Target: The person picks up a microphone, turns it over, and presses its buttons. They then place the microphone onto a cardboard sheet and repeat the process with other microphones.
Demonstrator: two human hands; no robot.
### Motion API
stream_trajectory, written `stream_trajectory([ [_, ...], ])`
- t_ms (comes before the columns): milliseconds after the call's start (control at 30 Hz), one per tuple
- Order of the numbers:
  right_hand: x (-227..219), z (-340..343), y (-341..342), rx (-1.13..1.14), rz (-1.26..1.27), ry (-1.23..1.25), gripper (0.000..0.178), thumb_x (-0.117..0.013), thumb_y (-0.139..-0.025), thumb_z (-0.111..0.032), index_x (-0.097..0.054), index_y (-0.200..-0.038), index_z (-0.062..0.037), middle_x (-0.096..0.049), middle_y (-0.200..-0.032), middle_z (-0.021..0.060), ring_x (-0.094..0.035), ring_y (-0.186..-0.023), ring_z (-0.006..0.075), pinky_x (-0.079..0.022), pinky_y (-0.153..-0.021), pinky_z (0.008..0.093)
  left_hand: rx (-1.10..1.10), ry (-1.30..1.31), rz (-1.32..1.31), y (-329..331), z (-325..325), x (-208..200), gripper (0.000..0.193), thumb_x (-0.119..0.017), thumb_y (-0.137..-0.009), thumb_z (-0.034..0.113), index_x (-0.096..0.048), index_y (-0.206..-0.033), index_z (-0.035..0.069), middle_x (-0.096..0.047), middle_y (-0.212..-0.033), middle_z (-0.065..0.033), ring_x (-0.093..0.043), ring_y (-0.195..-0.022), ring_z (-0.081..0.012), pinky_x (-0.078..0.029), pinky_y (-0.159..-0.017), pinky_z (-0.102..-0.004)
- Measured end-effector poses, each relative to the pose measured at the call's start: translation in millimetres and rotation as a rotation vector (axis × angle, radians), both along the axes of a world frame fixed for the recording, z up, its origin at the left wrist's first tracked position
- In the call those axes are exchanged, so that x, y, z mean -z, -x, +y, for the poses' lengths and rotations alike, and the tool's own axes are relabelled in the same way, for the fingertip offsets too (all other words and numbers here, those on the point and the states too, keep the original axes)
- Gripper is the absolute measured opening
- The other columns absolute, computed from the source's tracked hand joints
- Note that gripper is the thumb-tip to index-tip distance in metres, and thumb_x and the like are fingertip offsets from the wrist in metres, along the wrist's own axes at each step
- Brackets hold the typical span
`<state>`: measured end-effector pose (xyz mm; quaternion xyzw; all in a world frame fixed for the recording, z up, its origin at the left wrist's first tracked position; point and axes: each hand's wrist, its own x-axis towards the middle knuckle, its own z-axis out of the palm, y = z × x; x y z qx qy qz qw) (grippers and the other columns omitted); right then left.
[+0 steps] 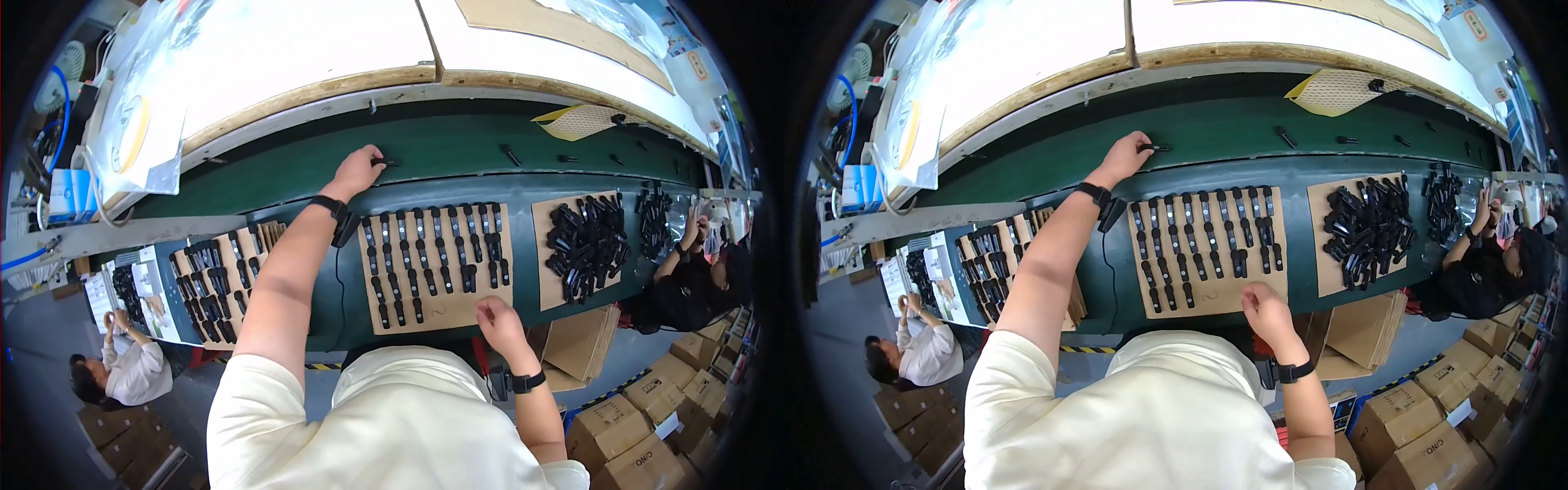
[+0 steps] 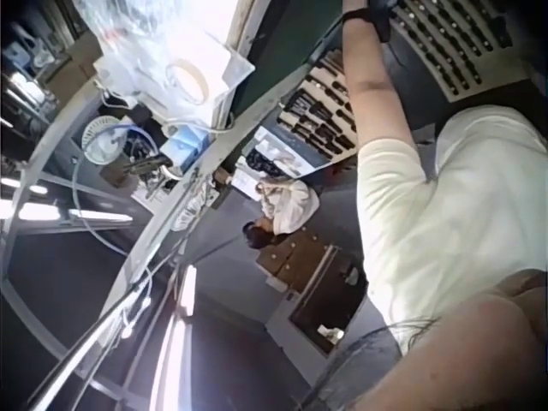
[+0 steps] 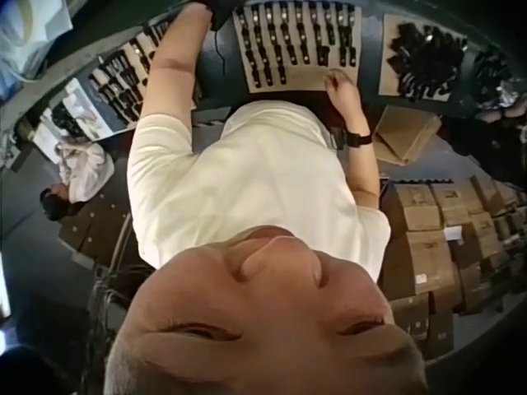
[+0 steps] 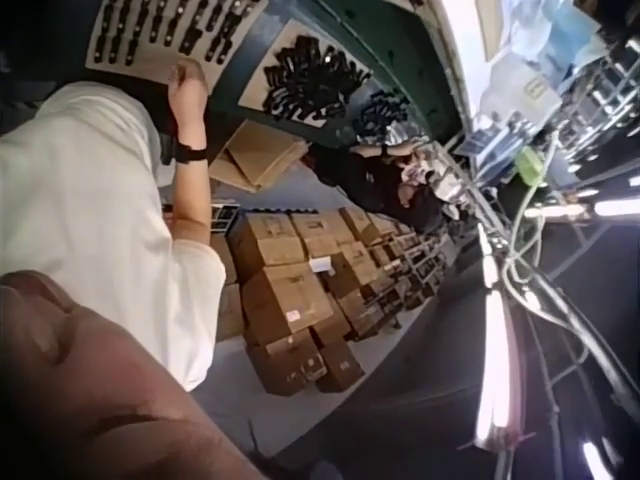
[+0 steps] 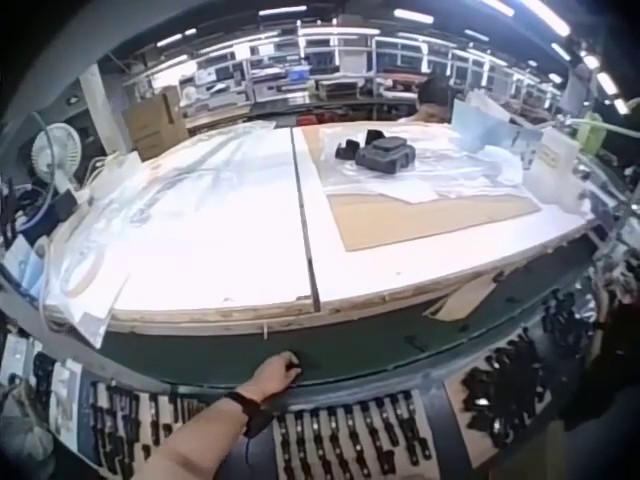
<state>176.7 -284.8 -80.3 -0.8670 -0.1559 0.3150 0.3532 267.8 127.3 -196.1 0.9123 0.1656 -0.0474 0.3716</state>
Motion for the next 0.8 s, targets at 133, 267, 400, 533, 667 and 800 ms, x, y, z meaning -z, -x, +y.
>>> stream_trajectory([
  [133,-26.1,40.2,-14.1,-0.073,-0.208,-0.209,0.019,-0.064,-0.083,-0.001,-0.06,-0.102,0.0001,-0.062,-0.09,0.0131,-0.062,-0.075,0.0232,-0.05,-0.069,0.0312,-0.056,0.373,-0.162,49.8,-34.8,-63.9,0.021,-0.068,-0.085,0.01,-0.061,-0.102,0.001,-0.063,-0.085,-0.0051,-0.059,-0.075,-0.0104,-0.049,-0.068,-0.026],
  [267,-67.2,85.1,-10.4,0.02,-0.286,-0.443,0.032,-0.067,-0.079,0.002,-0.059,-0.11,-0.0024,-0.061,-0.098,0.0117,-0.061,-0.083,0.0209,-0.05,-0.073,0.031,-0.032,0.587,-0.289,127.0,-85.8,-140.8,0.023,-0.066,-0.086,0.001,-0.06,-0.108,0.001,-0.063,-0.094,-0.0026,-0.06,-0.084,-0.0092,-0.05,-0.076,-0.025],
  [400,-107.2,112.9,12.5,-0.045,-0.33,-0.555,0.042,-0.07,-0.076,0.001,-0.057,-0.115,-0.0038,-0.06,-0.104,0.0109,-0.061,-0.086,0.0205,-0.049,-0.076,0.031,-0.06,0.756,-0.409,186.9,-119.5,-181.1,0.024,-0.069,-0.083,0.003,-0.062,-0.106,0.003,-0.062,-0.089,-0.0005,-0.054,-0.076,-0.007,-0.047,-0.07,-0.0232],
  [533,-111.1,114.4,37.5,-0.158,-0.393,-0.621,0.038,-0.072,-0.074,0.001,-0.06,-0.11,-0.0034,-0.062,-0.097,0.0108,-0.061,-0.083,0.0221,-0.048,-0.074,0.0308,-0.031,0.729,-0.454,220.8,-130.9,-203.8,0.024,-0.069,-0.083,0.003,-0.062,-0.106,0.003,-0.063,-0.09,-0.002,-0.056,-0.078,-0.0098,-0.048,-0.074,-0.0249],
  [667,-112.9,110.1,58.5,-0.192,-0.463,-0.678,0.032,-0.072,-0.073,0.0,-0.063,-0.103,-0.0031,-0.064,-0.089,0.0102,-0.061,-0.08,0.0238,-0.047,-0.073,0.0308,0.054,0.708,-0.467,242.7,-133.2,-214.9,0.027,-0.07,-0.085,0.006,-0.059,-0.109,0.001,-0.062,-0.105,-0.0075,-0.06,-0.1,-0.0161,-0.047,-0.092,-0.0319],
  [800,-121.3,106.0,73.7,-0.184,-0.497,-0.706,0.027,-0.073,-0.073,-0.001,-0.063,-0.098,-0.0035,-0.064,-0.085,0.0097,-0.061,-0.078,0.0258,-0.047,-0.07,0.0322,0.058,0.701,-0.507,255.4,-135.8,-224.6,0.028,-0.072,-0.085,0.012,-0.06,-0.108,0.0,-0.063,-0.103,-0.0078,-0.06,-0.097,-0.0165,-0.047,-0.09,-0.0322],
])
